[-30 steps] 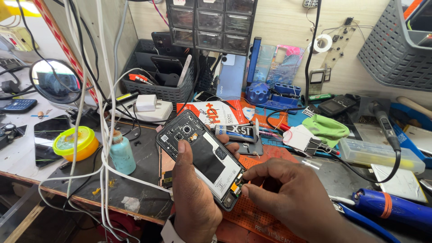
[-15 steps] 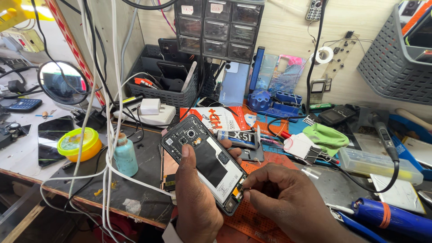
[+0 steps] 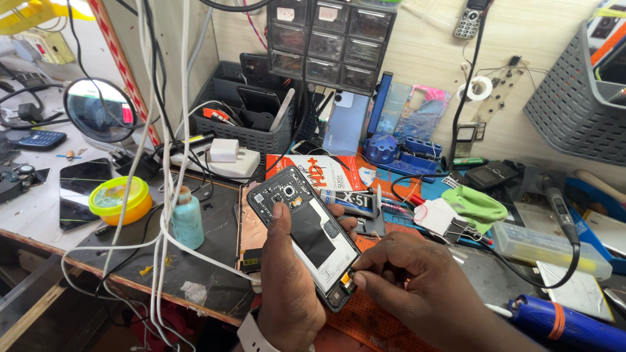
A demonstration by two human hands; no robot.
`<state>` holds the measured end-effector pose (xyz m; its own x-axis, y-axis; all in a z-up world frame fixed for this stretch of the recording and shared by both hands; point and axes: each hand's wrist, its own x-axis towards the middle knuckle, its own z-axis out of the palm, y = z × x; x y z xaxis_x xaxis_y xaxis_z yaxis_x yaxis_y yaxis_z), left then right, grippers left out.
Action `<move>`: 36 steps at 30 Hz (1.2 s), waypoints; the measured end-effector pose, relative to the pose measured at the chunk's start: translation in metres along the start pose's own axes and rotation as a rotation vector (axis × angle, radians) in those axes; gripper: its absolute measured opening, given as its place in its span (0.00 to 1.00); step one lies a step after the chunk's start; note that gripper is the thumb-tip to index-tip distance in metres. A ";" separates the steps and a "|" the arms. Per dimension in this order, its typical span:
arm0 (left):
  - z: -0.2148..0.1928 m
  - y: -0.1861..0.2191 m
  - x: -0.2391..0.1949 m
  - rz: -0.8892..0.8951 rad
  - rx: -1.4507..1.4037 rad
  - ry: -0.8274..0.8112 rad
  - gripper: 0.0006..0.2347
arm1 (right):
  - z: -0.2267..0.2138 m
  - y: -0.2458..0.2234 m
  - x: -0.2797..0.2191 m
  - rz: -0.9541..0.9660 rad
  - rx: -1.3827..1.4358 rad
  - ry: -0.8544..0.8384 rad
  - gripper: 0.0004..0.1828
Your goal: The person removes a protective film from a smartphone screen and then handles the phone's internal components, including the battery and motherboard, in a cluttered electronics repair workspace.
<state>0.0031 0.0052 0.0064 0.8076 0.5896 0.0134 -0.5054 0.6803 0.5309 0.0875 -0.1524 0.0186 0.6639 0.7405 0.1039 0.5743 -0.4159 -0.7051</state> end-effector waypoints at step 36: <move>-0.014 -0.014 0.003 -0.287 -0.003 -0.175 0.23 | -0.027 -0.022 0.017 -0.398 -0.187 -0.464 0.07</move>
<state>0.0081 0.0034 -0.0128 0.9568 0.2906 0.0091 -0.2508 0.8092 0.5314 0.0990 -0.1448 0.0553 0.1296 0.9915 -0.0117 0.8362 -0.1156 -0.5362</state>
